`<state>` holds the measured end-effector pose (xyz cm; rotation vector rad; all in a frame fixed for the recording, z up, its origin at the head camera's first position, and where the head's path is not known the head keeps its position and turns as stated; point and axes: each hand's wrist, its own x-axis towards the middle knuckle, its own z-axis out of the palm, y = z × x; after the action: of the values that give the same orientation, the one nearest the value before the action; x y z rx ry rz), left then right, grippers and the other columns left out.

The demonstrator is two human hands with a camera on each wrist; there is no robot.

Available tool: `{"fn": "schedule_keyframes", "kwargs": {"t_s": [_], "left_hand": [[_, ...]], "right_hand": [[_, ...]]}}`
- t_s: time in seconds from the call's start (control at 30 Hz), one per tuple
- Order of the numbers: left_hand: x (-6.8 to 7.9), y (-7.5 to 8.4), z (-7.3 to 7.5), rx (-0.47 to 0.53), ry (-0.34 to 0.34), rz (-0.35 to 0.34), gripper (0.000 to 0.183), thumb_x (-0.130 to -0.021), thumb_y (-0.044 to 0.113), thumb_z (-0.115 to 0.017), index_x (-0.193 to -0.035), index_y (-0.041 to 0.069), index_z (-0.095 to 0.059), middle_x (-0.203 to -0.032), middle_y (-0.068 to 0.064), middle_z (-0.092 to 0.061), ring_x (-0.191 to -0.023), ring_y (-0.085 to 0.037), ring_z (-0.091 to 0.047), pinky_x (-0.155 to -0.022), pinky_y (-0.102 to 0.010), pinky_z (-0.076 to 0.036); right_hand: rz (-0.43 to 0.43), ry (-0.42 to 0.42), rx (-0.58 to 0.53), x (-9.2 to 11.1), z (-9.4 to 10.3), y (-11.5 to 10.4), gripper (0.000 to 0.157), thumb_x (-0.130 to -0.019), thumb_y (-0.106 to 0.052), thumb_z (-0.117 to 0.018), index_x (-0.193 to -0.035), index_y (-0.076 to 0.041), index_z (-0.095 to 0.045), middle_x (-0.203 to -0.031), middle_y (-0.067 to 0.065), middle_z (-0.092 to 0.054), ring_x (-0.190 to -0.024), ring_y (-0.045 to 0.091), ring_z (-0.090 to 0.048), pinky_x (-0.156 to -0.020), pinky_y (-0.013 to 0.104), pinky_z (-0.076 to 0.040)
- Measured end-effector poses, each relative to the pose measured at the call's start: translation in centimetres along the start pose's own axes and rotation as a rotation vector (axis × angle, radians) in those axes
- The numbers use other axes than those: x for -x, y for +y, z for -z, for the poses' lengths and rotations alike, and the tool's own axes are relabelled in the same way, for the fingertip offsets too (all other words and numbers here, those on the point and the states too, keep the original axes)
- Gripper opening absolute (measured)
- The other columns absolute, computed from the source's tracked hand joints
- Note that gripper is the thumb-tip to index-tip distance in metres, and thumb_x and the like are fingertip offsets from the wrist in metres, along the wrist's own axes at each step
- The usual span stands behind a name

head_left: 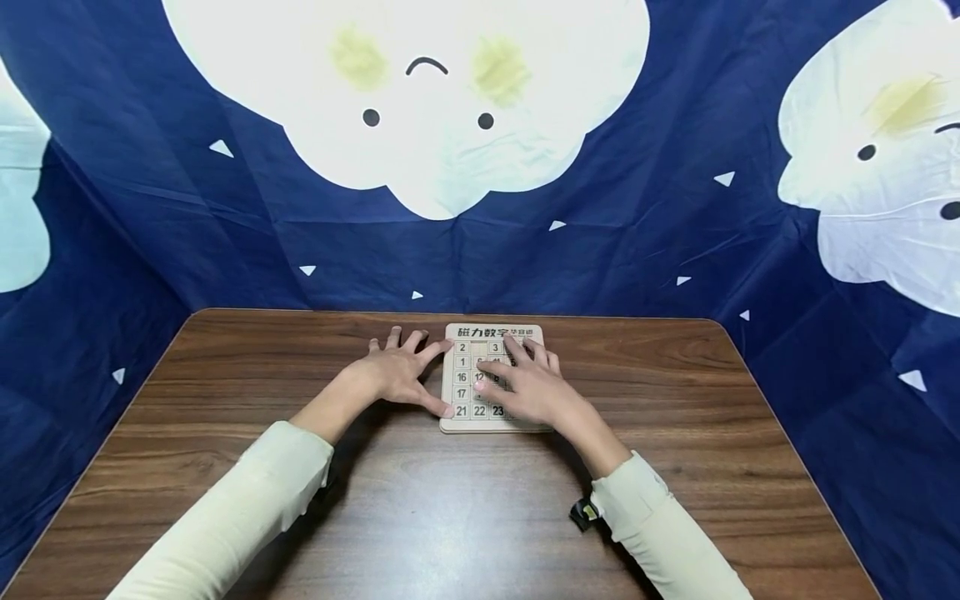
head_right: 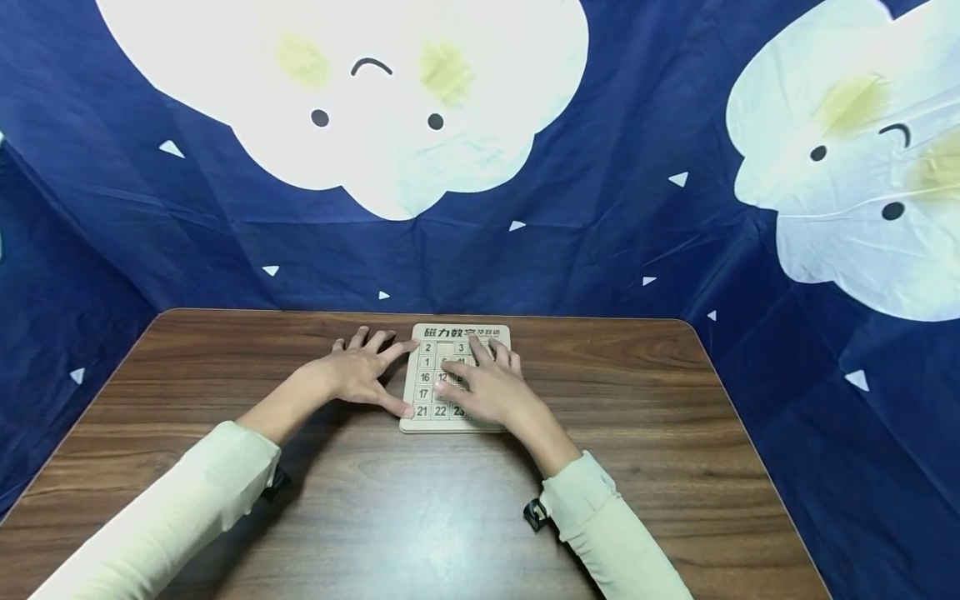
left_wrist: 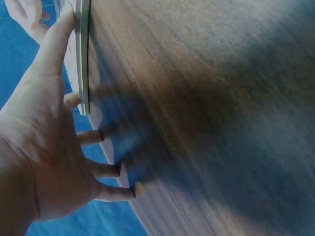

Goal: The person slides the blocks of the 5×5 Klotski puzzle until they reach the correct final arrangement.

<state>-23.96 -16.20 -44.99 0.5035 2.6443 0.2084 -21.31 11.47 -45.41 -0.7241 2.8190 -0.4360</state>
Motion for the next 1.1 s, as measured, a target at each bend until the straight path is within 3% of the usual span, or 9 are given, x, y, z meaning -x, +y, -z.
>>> {"fn": "schedule_keyframes", "kwargs": {"t_s": [0.23,0.4,0.7,0.9,1.1], "left_hand": [[-0.1,-0.1,0.1,-0.027,0.02,-0.01,0.135,-0.075,0.096,-0.078,-0.182,0.037,-0.019,-0.186,-0.026,-0.021,-0.168,-0.071,-0.008,-0.125,-0.094,-0.017],[0.0,-0.3,0.0,-0.034,0.039,-0.018,0.136,-0.074,0.097,-0.078,-0.181,0.036,-0.021,-0.185,-0.027,-0.023,-0.167,-0.072,-0.01,-0.124,-0.095,-0.019],[-0.1,-0.1,0.1,-0.051,0.032,-0.011,0.138,-0.072,0.098,-0.079,-0.181,0.037,-0.02,-0.184,-0.025,-0.024,-0.168,-0.07,-0.011,-0.125,-0.094,-0.02],[-0.3,0.1,0.1,-0.058,0.027,-0.009,0.139,-0.07,0.099,-0.079,-0.181,0.038,-0.02,-0.185,-0.026,-0.023,-0.167,-0.072,-0.011,-0.125,-0.094,-0.021],[-0.3,0.0,0.0,-0.05,0.028,0.0,0.138,-0.071,0.097,-0.081,-0.181,0.038,-0.021,-0.185,-0.025,-0.024,-0.167,-0.071,-0.012,-0.125,-0.093,-0.021]], "right_hand": [[-0.026,0.039,-0.021,-1.2,0.2,-1.2,0.064,-0.114,-0.069,-0.048,-0.166,-0.034,-0.059,-0.19,0.02,-0.016,-0.172,0.059,-0.018,-0.134,0.081,-0.02],[-0.038,0.017,-0.029,-2.5,-0.2,-1.3,0.066,-0.113,-0.071,-0.046,-0.17,-0.039,-0.052,-0.191,0.021,-0.011,-0.172,0.059,-0.017,-0.134,0.083,-0.02],[-0.079,0.055,0.007,-0.7,0.2,0.6,0.061,-0.114,-0.067,-0.051,-0.166,-0.036,-0.058,-0.189,0.024,-0.018,-0.172,0.057,-0.019,-0.134,0.076,-0.021],[0.005,0.023,-0.007,0.4,-0.3,-1.2,0.062,-0.113,-0.068,-0.051,-0.167,-0.037,-0.057,-0.189,0.022,-0.018,-0.17,0.06,-0.019,-0.134,0.08,-0.019],[-0.032,0.022,0.014,-0.8,-1.1,-2.5,0.066,-0.113,-0.071,-0.048,-0.169,-0.037,-0.054,-0.19,0.021,-0.017,-0.172,0.059,-0.016,-0.135,0.08,-0.02]]}}
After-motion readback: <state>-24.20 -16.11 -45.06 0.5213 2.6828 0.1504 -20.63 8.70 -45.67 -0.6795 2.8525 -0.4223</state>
